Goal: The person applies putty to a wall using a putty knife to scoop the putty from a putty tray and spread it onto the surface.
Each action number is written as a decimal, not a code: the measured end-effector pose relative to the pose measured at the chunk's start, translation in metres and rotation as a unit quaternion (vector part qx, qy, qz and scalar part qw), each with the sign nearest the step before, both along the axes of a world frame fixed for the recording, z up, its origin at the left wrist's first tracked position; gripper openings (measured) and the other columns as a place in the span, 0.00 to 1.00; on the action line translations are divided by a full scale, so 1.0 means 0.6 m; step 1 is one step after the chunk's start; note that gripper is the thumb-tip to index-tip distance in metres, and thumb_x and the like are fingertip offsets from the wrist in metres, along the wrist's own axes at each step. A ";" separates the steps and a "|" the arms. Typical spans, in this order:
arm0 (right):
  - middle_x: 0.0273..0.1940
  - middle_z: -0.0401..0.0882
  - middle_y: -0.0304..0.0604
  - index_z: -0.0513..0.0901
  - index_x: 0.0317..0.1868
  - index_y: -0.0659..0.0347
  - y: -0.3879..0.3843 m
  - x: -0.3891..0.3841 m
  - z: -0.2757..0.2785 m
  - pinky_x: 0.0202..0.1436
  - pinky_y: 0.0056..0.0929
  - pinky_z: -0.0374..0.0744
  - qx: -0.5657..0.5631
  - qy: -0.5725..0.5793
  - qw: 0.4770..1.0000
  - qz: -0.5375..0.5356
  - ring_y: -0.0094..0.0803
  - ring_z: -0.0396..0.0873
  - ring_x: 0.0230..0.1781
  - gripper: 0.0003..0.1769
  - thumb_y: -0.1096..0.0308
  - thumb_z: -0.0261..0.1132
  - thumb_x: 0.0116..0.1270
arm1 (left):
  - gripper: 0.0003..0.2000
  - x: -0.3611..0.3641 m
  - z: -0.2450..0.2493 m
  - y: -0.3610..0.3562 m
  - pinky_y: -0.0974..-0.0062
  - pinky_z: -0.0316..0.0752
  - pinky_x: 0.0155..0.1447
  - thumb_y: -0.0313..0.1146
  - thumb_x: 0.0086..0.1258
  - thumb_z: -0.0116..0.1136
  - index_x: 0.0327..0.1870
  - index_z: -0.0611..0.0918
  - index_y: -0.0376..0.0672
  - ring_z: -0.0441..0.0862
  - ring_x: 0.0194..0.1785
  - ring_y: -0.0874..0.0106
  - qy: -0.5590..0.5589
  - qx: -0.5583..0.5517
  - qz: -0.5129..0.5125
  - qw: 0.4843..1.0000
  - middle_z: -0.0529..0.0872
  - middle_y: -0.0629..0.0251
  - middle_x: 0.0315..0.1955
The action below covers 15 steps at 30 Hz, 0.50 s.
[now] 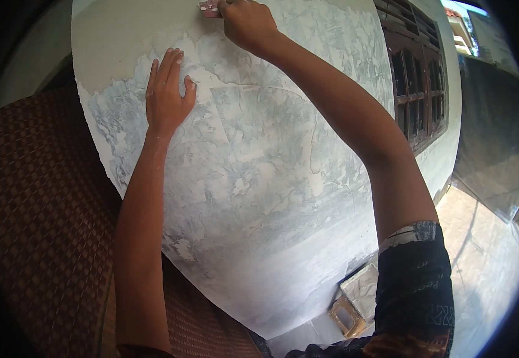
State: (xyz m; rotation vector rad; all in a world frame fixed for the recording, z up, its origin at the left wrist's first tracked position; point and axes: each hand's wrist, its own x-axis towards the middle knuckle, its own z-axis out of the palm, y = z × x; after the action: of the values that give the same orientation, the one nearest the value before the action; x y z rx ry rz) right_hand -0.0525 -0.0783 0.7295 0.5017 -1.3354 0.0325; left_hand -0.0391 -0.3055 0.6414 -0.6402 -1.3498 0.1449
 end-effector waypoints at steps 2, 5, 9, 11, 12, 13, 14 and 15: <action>0.40 0.85 0.47 0.83 0.48 0.61 0.004 -0.009 0.021 0.37 0.43 0.83 0.008 0.010 1.000 -0.017 0.47 0.85 0.36 0.12 0.74 0.62 0.64 | 0.24 0.004 0.011 -0.002 0.54 0.60 0.78 0.27 0.64 0.55 0.63 0.77 0.32 0.71 0.73 0.57 0.016 -0.003 -0.001 1.000 0.78 0.51 0.65; 0.42 0.85 0.50 0.82 0.51 0.63 0.001 -0.040 -0.024 0.37 0.42 0.84 0.049 0.016 0.999 -0.005 0.48 0.86 0.38 0.16 0.76 0.62 0.62 | 0.24 0.007 0.005 0.000 0.53 0.60 0.78 0.27 0.64 0.55 0.63 0.77 0.32 0.71 0.73 0.57 -0.001 0.006 -0.006 1.000 0.78 0.52 0.65; 0.42 0.83 0.48 0.81 0.42 0.65 -0.012 0.003 -0.108 0.36 0.41 0.85 0.094 -0.005 0.995 0.043 0.45 0.86 0.41 0.11 0.77 0.64 0.57 | 0.24 0.007 0.005 0.002 0.53 0.61 0.78 0.27 0.63 0.55 0.63 0.77 0.33 0.71 0.73 0.58 -0.004 0.005 -0.010 1.000 0.78 0.52 0.65; 0.40 0.83 0.48 0.81 0.40 0.64 -0.005 0.018 -0.069 0.36 0.43 0.84 0.051 0.003 0.997 0.052 0.46 0.86 0.39 0.08 0.76 0.62 0.59 | 0.24 0.005 0.005 0.004 0.53 0.61 0.78 0.27 0.63 0.55 0.63 0.77 0.33 0.71 0.73 0.57 -0.005 0.003 -0.010 1.000 0.78 0.52 0.65; 0.38 0.84 0.47 0.81 0.39 0.64 0.000 0.008 -0.038 0.36 0.44 0.83 0.023 -0.009 0.999 0.035 0.46 0.85 0.38 0.06 0.76 0.61 0.61 | 0.24 0.004 0.004 0.002 0.54 0.61 0.78 0.27 0.63 0.55 0.63 0.77 0.33 0.71 0.73 0.58 -0.004 0.002 -0.005 1.000 0.78 0.52 0.65; 0.39 0.84 0.47 0.81 0.40 0.64 0.004 0.001 -0.014 0.37 0.43 0.84 0.010 0.008 1.000 0.023 0.47 0.85 0.39 0.07 0.76 0.60 0.60 | 0.24 0.004 0.005 0.001 0.54 0.61 0.78 0.27 0.63 0.55 0.63 0.77 0.32 0.71 0.73 0.58 0.000 0.002 0.001 1.000 0.78 0.52 0.65; 0.40 0.84 0.48 0.82 0.40 0.64 0.004 -0.004 -0.002 0.37 0.43 0.84 0.012 -0.006 1.000 0.011 0.47 0.86 0.40 0.08 0.77 0.61 0.60 | 0.24 0.004 0.004 0.001 0.54 0.61 0.78 0.27 0.63 0.55 0.63 0.77 0.32 0.71 0.73 0.58 0.000 0.002 0.003 1.000 0.78 0.52 0.65; 0.41 0.84 0.48 0.82 0.41 0.64 0.004 -0.008 0.006 0.38 0.43 0.85 0.014 -0.019 1.000 -0.001 0.47 0.86 0.41 0.09 0.78 0.61 0.59 | 0.24 0.005 0.004 0.001 0.54 0.61 0.78 0.27 0.63 0.56 0.63 0.77 0.33 0.71 0.73 0.58 -0.002 0.003 0.001 1.000 0.78 0.52 0.65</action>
State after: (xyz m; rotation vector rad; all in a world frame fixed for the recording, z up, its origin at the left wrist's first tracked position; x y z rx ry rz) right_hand -0.0573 -0.0756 0.7332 0.5268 -1.3759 0.0218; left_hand -0.0360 -0.3050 0.6439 -0.6345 -1.3535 0.1406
